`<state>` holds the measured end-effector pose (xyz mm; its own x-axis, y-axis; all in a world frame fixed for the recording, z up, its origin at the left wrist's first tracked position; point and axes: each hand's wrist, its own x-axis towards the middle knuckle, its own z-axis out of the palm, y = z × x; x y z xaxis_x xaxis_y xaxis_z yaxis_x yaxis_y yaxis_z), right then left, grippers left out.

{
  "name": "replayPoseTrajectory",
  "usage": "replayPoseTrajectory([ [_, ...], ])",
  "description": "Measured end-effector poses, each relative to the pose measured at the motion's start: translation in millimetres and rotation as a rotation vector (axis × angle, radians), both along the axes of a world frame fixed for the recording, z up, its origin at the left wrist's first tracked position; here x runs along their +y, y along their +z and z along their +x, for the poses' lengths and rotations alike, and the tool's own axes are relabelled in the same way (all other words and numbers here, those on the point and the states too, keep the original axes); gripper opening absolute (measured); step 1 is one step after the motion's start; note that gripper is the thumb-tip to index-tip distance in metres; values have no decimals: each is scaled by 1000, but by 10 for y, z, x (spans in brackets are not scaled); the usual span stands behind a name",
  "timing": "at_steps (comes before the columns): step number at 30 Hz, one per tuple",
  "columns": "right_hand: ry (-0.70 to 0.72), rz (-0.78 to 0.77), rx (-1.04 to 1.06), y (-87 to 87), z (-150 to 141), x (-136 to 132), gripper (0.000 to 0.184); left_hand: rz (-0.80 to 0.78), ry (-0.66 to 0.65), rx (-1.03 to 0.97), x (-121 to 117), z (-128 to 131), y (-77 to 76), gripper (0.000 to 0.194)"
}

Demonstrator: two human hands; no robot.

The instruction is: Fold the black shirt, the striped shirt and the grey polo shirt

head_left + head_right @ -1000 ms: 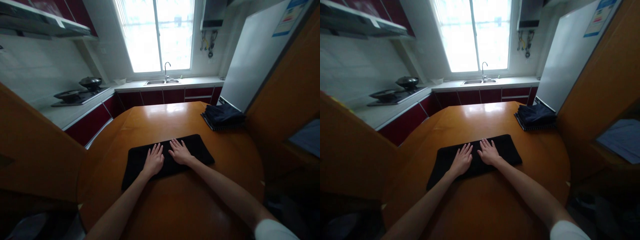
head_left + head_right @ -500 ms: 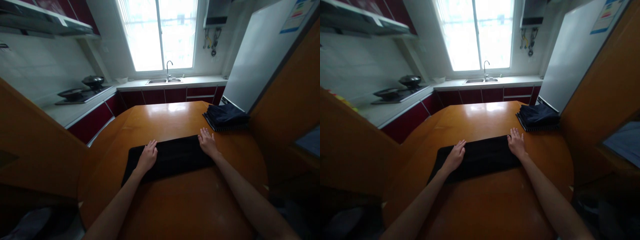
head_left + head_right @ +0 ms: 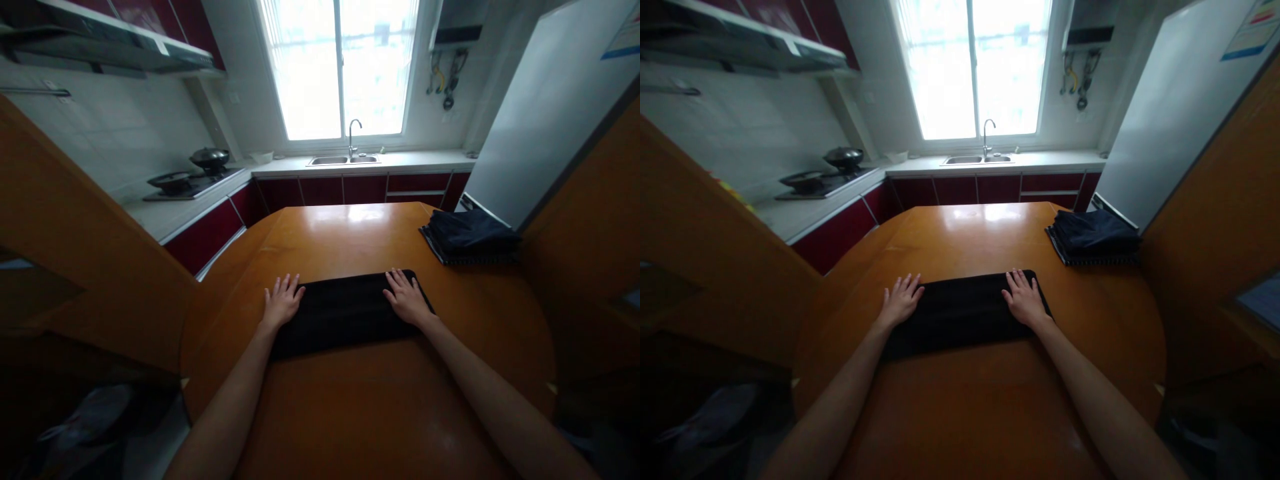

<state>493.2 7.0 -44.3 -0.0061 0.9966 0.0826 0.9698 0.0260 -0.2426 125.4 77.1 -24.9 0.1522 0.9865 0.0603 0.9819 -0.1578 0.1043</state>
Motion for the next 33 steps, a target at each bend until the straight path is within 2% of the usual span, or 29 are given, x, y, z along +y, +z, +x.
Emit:
replayPoseTrajectory([
  [5,-103,-6,5,-8,109,47,61,-75,139,-100,156,-318,40,65],
  [7,-148,-4,8,-9,129,67,61,-54,206,-135,156,-339,120,66],
  [9,-185,3,14,-7,140,85,62,61,220,-160,79,-225,238,65],
  [11,-222,23,24,5,143,93,62,204,135,-173,-87,38,348,62],
  [13,-260,69,34,28,130,80,62,248,-40,-176,-320,400,394,59],
  [16,-238,172,46,65,56,13,61,185,-317,-144,-672,917,295,57],
  [18,-130,221,53,69,-39,-51,59,140,-433,-88,-832,1123,168,58],
  [21,64,185,53,19,-216,-134,57,93,-495,-3,-925,1203,19,62],
  [24,135,74,29,-48,-351,-168,56,82,-491,27,-913,1163,-26,62],
  [29,122,19,33,-45,-367,-150,58,77,-487,10,-863,1152,-28,61],
  [33,-7,32,24,7,-182,-67,60,39,-506,25,-838,1143,-7,62],
])
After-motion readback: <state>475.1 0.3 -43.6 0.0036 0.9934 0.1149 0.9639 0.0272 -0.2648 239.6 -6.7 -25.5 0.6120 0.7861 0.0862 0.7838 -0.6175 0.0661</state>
